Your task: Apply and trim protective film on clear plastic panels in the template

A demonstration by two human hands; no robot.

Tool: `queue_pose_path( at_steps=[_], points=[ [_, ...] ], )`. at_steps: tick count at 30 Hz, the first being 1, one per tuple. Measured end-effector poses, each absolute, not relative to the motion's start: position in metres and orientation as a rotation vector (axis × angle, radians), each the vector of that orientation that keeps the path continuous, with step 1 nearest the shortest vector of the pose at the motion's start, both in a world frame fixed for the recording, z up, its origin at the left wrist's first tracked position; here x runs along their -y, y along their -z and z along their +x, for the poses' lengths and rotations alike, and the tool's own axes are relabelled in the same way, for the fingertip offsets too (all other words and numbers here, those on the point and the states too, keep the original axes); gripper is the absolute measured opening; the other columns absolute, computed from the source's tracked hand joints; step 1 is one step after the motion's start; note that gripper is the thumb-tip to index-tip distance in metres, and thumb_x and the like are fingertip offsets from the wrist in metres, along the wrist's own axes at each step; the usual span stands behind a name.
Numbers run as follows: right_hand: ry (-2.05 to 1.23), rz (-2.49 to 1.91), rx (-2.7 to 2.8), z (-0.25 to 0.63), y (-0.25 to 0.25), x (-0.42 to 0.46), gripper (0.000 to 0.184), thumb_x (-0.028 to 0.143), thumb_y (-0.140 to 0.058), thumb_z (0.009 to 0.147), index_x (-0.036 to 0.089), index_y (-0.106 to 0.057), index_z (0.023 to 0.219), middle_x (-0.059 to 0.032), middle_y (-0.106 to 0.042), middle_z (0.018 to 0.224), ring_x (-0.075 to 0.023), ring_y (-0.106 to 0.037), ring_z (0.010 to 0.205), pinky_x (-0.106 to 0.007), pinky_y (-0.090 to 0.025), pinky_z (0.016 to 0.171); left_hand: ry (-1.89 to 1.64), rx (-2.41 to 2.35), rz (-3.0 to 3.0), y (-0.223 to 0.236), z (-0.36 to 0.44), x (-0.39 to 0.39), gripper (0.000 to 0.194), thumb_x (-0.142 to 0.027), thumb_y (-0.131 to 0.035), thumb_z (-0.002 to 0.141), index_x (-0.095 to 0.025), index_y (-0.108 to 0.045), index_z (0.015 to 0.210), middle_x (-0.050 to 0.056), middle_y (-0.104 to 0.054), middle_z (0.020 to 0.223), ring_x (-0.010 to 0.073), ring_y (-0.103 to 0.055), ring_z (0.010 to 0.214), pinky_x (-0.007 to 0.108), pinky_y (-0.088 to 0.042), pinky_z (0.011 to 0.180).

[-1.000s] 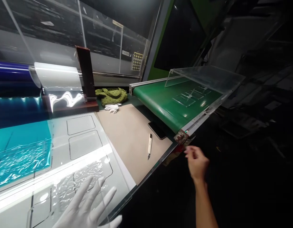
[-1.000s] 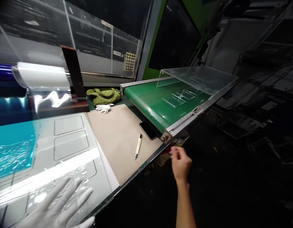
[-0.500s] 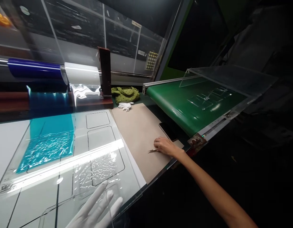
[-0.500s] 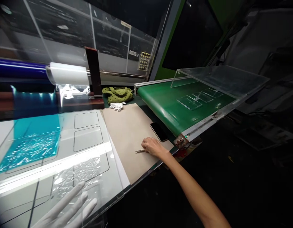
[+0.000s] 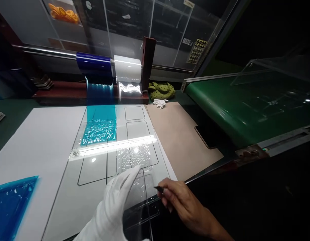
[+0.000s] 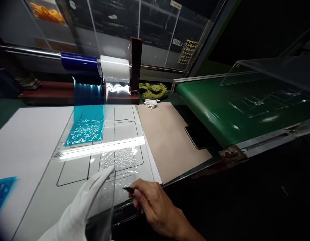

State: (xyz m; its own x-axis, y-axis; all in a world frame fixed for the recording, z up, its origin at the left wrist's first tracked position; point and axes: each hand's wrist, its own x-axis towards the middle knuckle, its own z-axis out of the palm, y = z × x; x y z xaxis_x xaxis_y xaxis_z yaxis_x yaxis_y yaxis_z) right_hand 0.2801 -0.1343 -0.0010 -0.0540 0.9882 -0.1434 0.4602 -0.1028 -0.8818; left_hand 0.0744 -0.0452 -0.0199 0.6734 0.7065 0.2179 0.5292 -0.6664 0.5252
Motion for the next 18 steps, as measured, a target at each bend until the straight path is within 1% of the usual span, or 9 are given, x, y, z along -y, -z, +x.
queue_pose_path(
  at_steps=[3, 6, 7, 9, 11, 13, 14, 16, 18],
  points=[
    [-0.986, -1.604, 1.667, 0.270, -0.004, 0.138, 0.025, 0.025, -0.035, 0.100, 0.023, -0.059, 0.109, -0.0001, -0.064, 0.080, -0.0123, -0.059, 0.073, -0.025, -0.046, 0.079, -0.541, -0.845, 2.434, 0.012, 0.072, 0.047, 0.110, -0.041, -0.066, 0.058, -0.032, -0.007, 0.150, 0.010, -0.050, 0.141, 0.0356, -0.052, 0.123, 0.046, -0.047, 0.098],
    [-0.972, -1.662, 1.687, 0.268, -0.009, 0.141, 0.034, 0.022, -0.035, 0.098, 0.029, -0.053, 0.127, -0.0019, -0.067, 0.096, -0.0152, -0.061, 0.089, -0.027, -0.046, 0.084, -0.550, -0.818, 2.423, 0.013, 0.073, 0.047, 0.109, -0.042, -0.068, 0.058, -0.032, -0.009, 0.150, 0.010, -0.051, 0.140, 0.0355, -0.052, 0.123, 0.047, -0.046, 0.100],
    [-1.001, -1.673, 1.678, 0.267, -0.010, 0.142, 0.034, 0.025, -0.036, 0.099, 0.031, -0.053, 0.127, -0.0017, -0.067, 0.100, -0.0159, -0.061, 0.092, -0.028, -0.046, 0.085, -0.551, -0.803, 2.422, 0.013, 0.073, 0.047, 0.108, -0.043, -0.068, 0.059, -0.031, -0.010, 0.149, 0.010, -0.051, 0.140, 0.0352, -0.052, 0.123, 0.046, -0.046, 0.101],
    [-1.085, -1.695, 1.642, 0.267, -0.009, 0.144, 0.025, 0.040, -0.044, 0.096, 0.031, -0.059, 0.114, -0.0009, -0.066, 0.095, -0.0176, -0.060, 0.089, -0.027, -0.047, 0.078, -0.543, -0.778, 2.413, 0.012, 0.074, 0.046, 0.105, -0.042, -0.067, 0.061, -0.029, -0.012, 0.149, 0.010, -0.050, 0.140, 0.0338, -0.051, 0.124, 0.045, -0.044, 0.103],
    [-1.169, -1.732, 1.593, 0.267, -0.005, 0.144, 0.035, 0.059, -0.062, 0.080, 0.027, -0.061, 0.095, 0.0005, -0.061, 0.082, -0.0178, -0.056, 0.079, -0.024, -0.047, 0.065, -0.520, -0.765, 2.405, 0.012, 0.076, 0.045, 0.094, -0.038, -0.062, 0.067, -0.028, -0.018, 0.149, 0.009, -0.050, 0.141, 0.0309, -0.051, 0.125, 0.042, -0.044, 0.103],
    [-1.251, -1.754, 1.546, 0.268, 0.002, 0.143, 0.053, 0.066, -0.077, 0.058, 0.025, -0.058, 0.085, 0.0018, -0.056, 0.078, -0.0157, -0.051, 0.072, -0.021, -0.043, 0.056, -0.497, -0.767, 2.404, 0.012, 0.078, 0.045, 0.082, -0.031, -0.057, 0.072, -0.028, -0.025, 0.147, 0.007, -0.051, 0.139, 0.0281, -0.052, 0.124, 0.040, -0.044, 0.103],
    [-1.292, -1.744, 1.539, 0.269, 0.005, 0.142, 0.058, 0.065, -0.081, 0.050, 0.024, -0.056, 0.083, 0.0022, -0.055, 0.078, -0.0146, -0.049, 0.071, -0.020, -0.043, 0.055, -0.494, -0.772, 2.406, 0.012, 0.079, 0.045, 0.079, -0.030, -0.056, 0.073, -0.029, -0.027, 0.146, 0.006, -0.052, 0.138, 0.0276, -0.053, 0.123, 0.040, -0.044, 0.103],
    [-1.373, -1.717, 1.539, 0.270, 0.012, 0.141, 0.064, 0.063, -0.085, 0.042, 0.022, -0.052, 0.079, 0.0029, -0.053, 0.078, -0.0131, -0.046, 0.070, -0.019, -0.042, 0.054, -0.497, -0.767, 2.399, 0.013, 0.081, 0.046, 0.082, -0.034, -0.058, 0.071, -0.028, -0.025, 0.146, 0.007, -0.052, 0.138, 0.0293, -0.052, 0.124, 0.042, -0.044, 0.104],
    [-1.412, -1.744, 1.532, 0.272, 0.019, 0.142, 0.071, 0.062, -0.087, 0.032, 0.022, -0.050, 0.077, 0.0030, -0.052, 0.077, -0.0129, -0.045, 0.070, -0.019, -0.042, 0.054, -0.496, -0.742, 2.386, 0.013, 0.082, 0.048, 0.093, -0.042, -0.063, 0.066, -0.028, -0.020, 0.148, 0.009, -0.051, 0.139, 0.0319, -0.051, 0.124, 0.045, -0.044, 0.103]
  ],
)
